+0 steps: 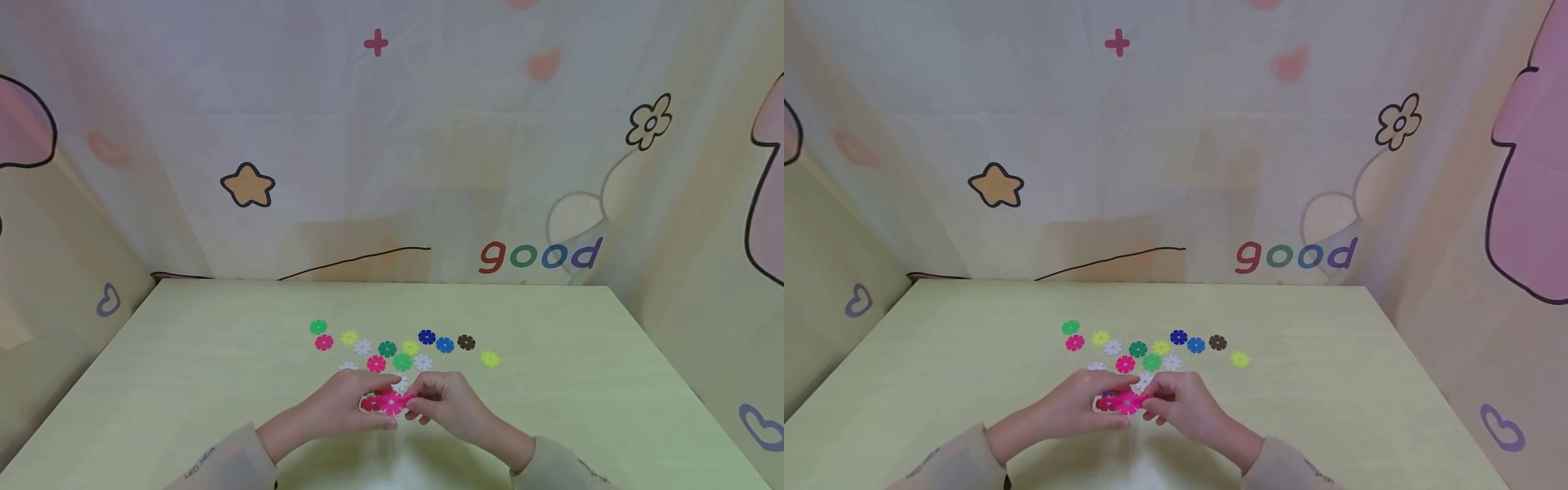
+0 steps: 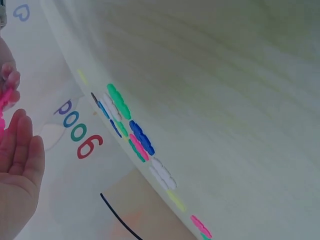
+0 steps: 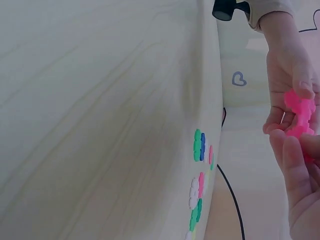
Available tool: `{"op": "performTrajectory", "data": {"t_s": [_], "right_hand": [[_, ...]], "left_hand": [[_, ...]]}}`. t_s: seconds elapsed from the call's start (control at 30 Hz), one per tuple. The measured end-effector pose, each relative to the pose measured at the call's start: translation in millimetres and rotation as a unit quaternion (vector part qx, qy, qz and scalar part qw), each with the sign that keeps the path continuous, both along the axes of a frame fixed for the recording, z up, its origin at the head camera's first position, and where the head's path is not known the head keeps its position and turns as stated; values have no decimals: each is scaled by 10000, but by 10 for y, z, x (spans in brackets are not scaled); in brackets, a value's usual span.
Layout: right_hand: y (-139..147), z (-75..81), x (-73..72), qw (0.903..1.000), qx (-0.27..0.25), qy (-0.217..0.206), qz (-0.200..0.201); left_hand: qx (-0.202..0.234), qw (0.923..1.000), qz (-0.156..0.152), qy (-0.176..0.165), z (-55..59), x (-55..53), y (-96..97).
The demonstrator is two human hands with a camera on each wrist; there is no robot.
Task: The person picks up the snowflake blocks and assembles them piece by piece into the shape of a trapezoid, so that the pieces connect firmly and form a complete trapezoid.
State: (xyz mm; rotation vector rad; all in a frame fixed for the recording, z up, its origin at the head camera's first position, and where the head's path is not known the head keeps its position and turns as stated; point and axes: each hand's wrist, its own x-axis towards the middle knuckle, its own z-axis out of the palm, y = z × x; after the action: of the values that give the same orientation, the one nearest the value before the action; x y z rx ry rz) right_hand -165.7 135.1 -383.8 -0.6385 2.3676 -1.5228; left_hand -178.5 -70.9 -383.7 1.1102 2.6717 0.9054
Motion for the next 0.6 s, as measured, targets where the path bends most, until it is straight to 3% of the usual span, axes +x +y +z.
{"op": "performTrajectory", "data": {"t_s": [0.17, 0.3, 0.47, 0.6], "right_hand": [[-17, -4, -3, 10000, 4, 66, 68], [20, 7, -49, 9991, 278, 77, 308], [95, 37, -209, 9984, 425, -18, 365], [118, 44, -380, 9983, 506, 52, 270]], "left_hand": [[283, 9995, -57, 98, -35, 10, -6], [217, 9997, 32, -50, -36, 8, -62], [126, 9987, 410, -291, -27, -25, -225], [33, 9972, 718, -220, -29, -74, -381]]}}
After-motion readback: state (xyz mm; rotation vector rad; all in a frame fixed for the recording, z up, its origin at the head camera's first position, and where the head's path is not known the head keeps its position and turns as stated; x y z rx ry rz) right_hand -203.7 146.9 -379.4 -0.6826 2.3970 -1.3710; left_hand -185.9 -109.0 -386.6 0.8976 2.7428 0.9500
